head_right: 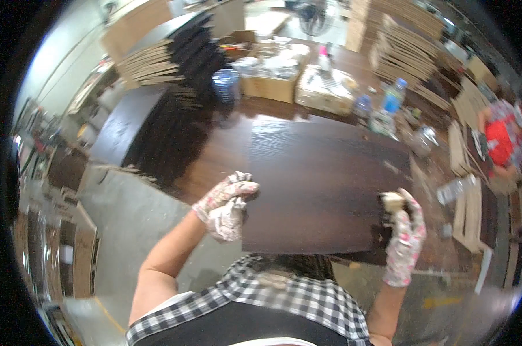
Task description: The person cleans wooden panels by hand using a cloth and a brush. They lift a panel from a stack on a table, wipe the surfaces and edges with the cloth, use the brush on specific areas, and place the cleaned panel into a separate stack.
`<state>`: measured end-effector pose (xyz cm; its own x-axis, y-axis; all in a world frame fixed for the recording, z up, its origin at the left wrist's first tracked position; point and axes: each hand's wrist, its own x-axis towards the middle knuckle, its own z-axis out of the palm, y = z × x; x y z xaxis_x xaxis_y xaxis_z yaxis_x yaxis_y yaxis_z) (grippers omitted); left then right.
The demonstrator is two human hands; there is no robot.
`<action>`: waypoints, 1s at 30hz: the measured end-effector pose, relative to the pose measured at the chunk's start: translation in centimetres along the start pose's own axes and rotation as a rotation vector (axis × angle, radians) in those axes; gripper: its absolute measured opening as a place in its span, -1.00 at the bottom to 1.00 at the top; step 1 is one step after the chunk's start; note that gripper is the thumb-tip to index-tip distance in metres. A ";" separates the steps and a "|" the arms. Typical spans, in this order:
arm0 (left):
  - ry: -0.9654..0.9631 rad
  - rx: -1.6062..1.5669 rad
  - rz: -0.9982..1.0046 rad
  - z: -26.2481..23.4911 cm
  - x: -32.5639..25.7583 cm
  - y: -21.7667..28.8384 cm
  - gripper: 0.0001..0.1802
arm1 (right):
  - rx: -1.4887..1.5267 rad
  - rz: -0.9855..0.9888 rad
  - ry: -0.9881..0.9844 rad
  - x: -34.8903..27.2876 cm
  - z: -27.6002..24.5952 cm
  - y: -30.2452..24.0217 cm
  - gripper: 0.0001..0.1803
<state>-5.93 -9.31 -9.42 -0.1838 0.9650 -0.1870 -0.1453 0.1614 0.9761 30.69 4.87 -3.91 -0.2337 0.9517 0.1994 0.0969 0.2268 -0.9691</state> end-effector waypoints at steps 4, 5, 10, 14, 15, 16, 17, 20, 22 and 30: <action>0.369 -0.236 0.225 0.4 -5.3 0.7 -0.91 | 0.299 -0.111 0.001 2.9 -0.8 2.2 -0.59; 0.500 -0.381 0.156 -0.3 -6.3 0.6 -0.90 | 0.346 -0.147 -0.019 3.3 -0.8 2.1 -0.59; 0.822 -0.707 0.401 -8.4 -11.6 2.5 -0.92 | 0.277 -0.298 -0.027 4.4 1.9 -1.1 -0.56; 0.843 -0.435 0.769 -16.8 -15.1 4.2 -0.63 | 0.241 -0.271 -0.091 4.6 4.2 -1.3 -0.56; 0.955 -0.301 0.751 -20.3 -15.1 4.3 -0.68 | 0.274 -0.224 -0.092 4.4 5.1 -1.8 -0.57; 1.078 -0.163 0.718 -23.7 -15.4 4.4 -0.72 | 0.339 -0.220 -0.109 4.4 6.0 -1.9 -0.57; 1.042 -0.114 0.720 -26.8 -16.1 4.0 -0.75 | 0.345 -0.212 -0.121 4.5 6.4 -1.7 -0.57; 1.097 0.303 0.591 -33.1 -17.9 3.2 -0.85 | 0.367 -0.176 -0.143 4.6 7.5 -1.4 -0.58; 1.101 1.432 0.327 -32.6 -17.3 4.3 -0.84 | 0.282 -0.151 -0.162 4.6 7.1 -1.6 -0.58; 0.591 -0.375 0.091 -29.9 -22.9 6.8 -0.68 | -0.116 -0.309 -0.645 4.7 9.3 -4.2 -0.57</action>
<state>-31.80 -36.49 -1.80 -0.6925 0.6806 -0.2393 -0.4105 -0.0990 0.9065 20.14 6.48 -0.24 -0.7879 0.5369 0.3016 0.0275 0.5200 -0.8537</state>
